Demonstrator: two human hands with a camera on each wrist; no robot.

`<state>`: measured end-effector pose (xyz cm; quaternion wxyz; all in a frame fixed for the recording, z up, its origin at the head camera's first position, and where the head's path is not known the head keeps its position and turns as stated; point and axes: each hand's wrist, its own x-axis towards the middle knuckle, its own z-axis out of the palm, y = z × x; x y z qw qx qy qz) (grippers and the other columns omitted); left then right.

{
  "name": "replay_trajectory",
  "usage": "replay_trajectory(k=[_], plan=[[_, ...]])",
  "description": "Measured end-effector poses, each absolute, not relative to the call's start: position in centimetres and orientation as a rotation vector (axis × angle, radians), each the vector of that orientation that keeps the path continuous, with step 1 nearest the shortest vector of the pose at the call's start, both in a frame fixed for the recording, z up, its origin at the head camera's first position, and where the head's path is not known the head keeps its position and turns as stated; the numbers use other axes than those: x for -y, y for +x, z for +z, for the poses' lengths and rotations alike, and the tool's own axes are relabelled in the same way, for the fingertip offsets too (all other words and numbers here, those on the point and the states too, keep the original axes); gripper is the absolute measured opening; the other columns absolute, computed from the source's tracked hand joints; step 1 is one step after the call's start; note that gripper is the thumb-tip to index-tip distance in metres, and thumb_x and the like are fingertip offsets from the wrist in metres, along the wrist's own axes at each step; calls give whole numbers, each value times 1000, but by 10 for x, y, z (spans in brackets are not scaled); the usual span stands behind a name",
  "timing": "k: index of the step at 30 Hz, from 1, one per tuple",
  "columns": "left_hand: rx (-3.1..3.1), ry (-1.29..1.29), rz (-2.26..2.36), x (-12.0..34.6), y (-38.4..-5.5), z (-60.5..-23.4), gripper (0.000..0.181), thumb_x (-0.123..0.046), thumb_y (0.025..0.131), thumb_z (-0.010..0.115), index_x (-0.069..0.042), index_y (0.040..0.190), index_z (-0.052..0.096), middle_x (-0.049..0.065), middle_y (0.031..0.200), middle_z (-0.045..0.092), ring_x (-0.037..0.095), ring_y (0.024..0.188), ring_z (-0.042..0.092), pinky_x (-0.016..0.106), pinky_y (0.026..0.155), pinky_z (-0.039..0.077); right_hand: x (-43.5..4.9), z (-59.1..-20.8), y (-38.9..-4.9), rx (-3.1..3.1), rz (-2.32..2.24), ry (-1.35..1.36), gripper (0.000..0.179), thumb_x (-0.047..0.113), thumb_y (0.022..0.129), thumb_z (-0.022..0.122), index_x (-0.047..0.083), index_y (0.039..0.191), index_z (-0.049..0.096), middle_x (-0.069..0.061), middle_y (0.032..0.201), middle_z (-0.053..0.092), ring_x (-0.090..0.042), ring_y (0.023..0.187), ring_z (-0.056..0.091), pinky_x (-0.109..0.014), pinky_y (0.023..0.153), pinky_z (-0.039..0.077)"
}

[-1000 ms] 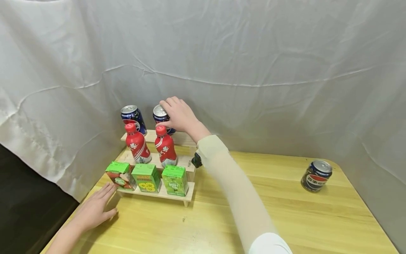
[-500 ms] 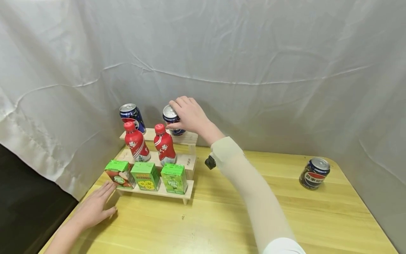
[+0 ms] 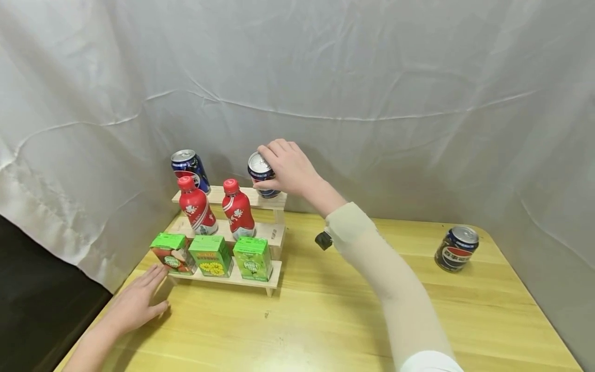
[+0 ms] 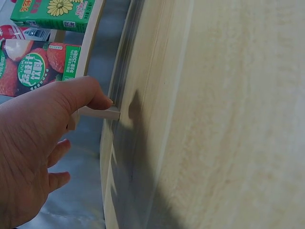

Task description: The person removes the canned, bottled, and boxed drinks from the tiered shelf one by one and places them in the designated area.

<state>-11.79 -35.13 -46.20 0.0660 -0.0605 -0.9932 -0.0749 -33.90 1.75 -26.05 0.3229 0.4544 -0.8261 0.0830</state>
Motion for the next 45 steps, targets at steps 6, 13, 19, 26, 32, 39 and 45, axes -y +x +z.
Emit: replay_trajectory(k=[6, 13, 19, 26, 32, 39, 45], plan=[[2983, -196, -206, 352, -119, -462, 82, -32, 80, 73, 6, 145, 40, 27, 151, 38, 47, 139, 35, 64, 111, 31, -38, -263, -332, 2154, 247, 1181, 77, 59, 72, 78, 7, 125, 57, -11, 112, 60, -28, 110, 52, -44, 89, 45], [3001, -182, -202, 353, -117, -461, 83, -33, 80, 73, 6, 145, 39, 28, 151, 37, 47, 139, 35, 65, 112, 30, -63, -265, -322, 2134, 260, 1194, 76, 56, 70, 81, 6, 124, 58, -11, 109, 60, -30, 108, 53, -46, 86, 45], [3002, -173, -205, 353, -117, -461, 82, -32, 80, 72, 6, 145, 39, 27, 152, 37, 46, 140, 34, 64, 112, 29, -84, -269, -317, 2095, 255, 1201, 76, 55, 69, 82, 6, 121, 59, -11, 107, 61, -30, 105, 54, -46, 83, 46], [3007, -168, -206, 353, -116, -462, 82, -32, 80, 72, 5, 146, 39, 27, 152, 37, 46, 140, 34, 64, 112, 30, -110, -273, -308, 2100, 249, 1189, 75, 53, 67, 83, 4, 119, 60, -12, 106, 61, -31, 103, 55, -48, 84, 47], [3015, -158, -211, 353, -114, -461, 83, -33, 81, 72, 4, 146, 38, 27, 152, 36, 45, 141, 33, 64, 112, 29, -129, -281, -303, 2117, 216, 1194, 76, 50, 66, 84, 2, 121, 59, -14, 105, 61, -33, 101, 56, -50, 86, 49], [3018, -153, -221, 353, -114, -461, 83, -32, 81, 72, 4, 146, 38, 26, 153, 36, 45, 141, 33, 64, 112, 28, -151, -292, -299, 2172, 193, 1163, 80, 51, 66, 83, 0, 123, 58, -15, 107, 62, -34, 103, 56, -50, 86, 49], [3021, -149, -223, 353, -114, -460, 83, -32, 81, 72, 4, 147, 38, 26, 153, 36, 45, 141, 33, 64, 112, 28, -169, -302, -295, 2230, 177, 1137, 81, 47, 66, 85, -1, 125, 57, -16, 108, 61, -36, 104, 55, -52, 86, 49]])
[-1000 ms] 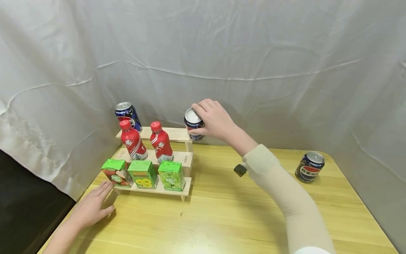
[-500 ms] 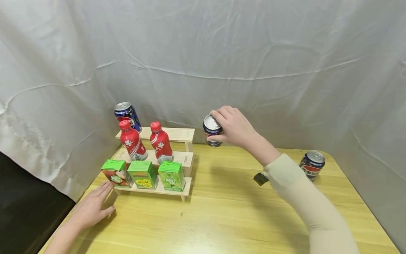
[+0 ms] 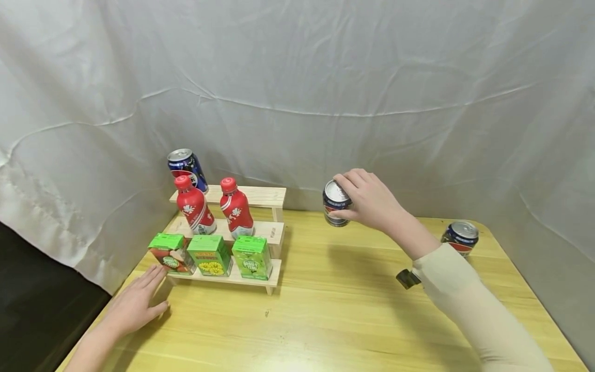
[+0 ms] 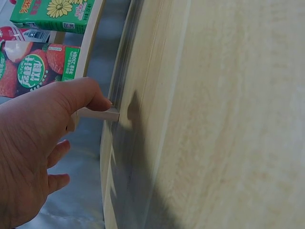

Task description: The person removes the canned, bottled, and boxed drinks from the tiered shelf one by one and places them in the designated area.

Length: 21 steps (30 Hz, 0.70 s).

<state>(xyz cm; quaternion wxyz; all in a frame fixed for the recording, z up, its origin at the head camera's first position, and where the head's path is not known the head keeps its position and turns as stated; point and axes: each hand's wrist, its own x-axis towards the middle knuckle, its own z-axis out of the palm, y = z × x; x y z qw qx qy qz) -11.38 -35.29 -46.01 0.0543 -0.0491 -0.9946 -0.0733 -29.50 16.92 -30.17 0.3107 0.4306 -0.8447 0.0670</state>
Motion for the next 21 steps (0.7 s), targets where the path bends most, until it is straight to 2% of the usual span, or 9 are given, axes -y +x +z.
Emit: replay_trajectory(k=[21], plan=[[3027, -152, -215, 353, -114, -460, 81, -31, 81, 72, 5, 146, 39, 27, 152, 36, 46, 141, 33, 64, 112, 29, -239, -333, -285, 2349, 292, 1003, 79, 33, 62, 90, 1, 128, 58, -15, 112, 60, -34, 107, 52, -49, 93, 44]])
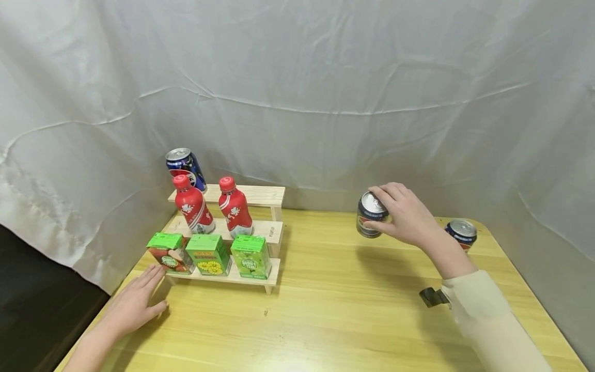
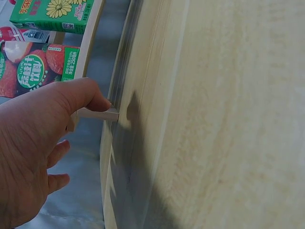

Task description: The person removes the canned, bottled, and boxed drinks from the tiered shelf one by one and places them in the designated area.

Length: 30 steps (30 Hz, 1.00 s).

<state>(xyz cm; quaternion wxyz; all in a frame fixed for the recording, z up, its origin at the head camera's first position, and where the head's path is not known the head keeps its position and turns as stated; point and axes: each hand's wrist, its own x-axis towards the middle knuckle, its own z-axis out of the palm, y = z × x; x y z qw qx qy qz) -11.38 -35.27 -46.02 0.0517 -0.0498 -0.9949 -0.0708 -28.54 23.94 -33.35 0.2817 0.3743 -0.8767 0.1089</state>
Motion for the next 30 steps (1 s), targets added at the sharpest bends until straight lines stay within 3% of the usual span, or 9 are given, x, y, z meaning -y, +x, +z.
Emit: replay_trajectory(k=[30], plan=[[3028, -151, -246, 352, -114, -461, 82, -30, 81, 72, 6, 146, 37, 28, 152, 35, 46, 141, 32, 65, 112, 28, -304, -383, -282, 2677, 384, 720, 74, 38, 76, 82, 0, 133, 52, -24, 123, 58, -40, 115, 48, -58, 94, 42]])
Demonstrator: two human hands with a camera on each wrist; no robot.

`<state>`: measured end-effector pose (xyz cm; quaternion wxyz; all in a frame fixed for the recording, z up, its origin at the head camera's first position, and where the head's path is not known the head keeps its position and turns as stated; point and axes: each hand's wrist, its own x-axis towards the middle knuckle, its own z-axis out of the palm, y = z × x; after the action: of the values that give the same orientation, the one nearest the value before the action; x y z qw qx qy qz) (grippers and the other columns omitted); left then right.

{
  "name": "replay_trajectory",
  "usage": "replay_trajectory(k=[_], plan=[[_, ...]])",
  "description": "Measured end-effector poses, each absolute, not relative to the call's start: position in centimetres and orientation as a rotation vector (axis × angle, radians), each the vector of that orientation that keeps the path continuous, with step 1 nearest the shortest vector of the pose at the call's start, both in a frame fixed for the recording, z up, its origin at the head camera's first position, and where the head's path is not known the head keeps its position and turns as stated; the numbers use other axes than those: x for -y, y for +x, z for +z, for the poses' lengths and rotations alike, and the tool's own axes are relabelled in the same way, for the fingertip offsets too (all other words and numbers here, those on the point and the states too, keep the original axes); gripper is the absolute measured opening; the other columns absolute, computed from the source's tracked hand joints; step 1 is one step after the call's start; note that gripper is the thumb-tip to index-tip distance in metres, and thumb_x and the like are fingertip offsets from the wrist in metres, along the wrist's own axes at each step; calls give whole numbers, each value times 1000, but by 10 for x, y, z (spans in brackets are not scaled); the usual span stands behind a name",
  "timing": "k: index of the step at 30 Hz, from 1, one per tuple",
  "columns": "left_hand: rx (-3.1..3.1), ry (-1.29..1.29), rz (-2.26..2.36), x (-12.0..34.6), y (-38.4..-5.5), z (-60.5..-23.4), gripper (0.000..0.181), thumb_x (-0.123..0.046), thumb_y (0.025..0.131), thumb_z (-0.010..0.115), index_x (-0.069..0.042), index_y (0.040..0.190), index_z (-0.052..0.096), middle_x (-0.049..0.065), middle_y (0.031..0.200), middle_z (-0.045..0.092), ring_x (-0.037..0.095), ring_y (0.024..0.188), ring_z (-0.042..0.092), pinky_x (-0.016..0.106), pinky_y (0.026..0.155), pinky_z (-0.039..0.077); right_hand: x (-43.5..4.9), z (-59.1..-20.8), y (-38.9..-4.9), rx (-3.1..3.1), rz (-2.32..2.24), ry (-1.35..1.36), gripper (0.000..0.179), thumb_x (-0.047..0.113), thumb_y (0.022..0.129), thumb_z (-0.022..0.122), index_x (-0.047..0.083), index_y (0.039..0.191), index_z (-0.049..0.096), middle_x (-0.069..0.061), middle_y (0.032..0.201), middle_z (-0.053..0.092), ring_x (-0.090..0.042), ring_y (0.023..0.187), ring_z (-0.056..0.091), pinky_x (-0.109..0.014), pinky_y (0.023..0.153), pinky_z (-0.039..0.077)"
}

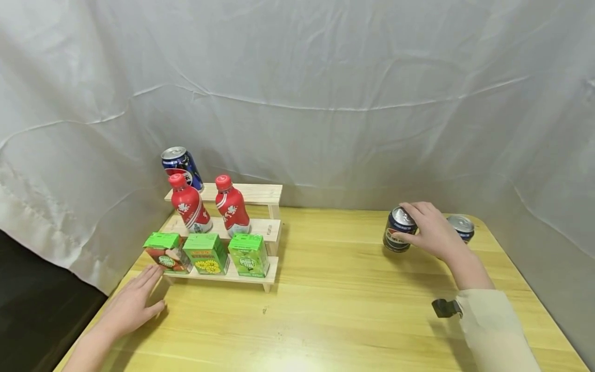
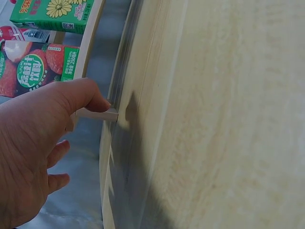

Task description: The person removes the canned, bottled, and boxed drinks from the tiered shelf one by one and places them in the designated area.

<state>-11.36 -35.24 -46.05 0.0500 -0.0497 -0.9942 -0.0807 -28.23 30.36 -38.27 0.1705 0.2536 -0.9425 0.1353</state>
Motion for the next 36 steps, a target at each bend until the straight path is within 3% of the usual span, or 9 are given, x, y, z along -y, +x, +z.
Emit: replay_trajectory(k=[36], plan=[[3006, -148, -254, 353, -115, -465, 82, -28, 80, 72, 7, 145, 38, 29, 151, 36, 47, 140, 34, 65, 111, 30, -326, -410, -295, 2794, 297, 660, 74, 40, 82, 77, -4, 135, 49, -29, 126, 54, -47, 117, 47, -64, 98, 39]])
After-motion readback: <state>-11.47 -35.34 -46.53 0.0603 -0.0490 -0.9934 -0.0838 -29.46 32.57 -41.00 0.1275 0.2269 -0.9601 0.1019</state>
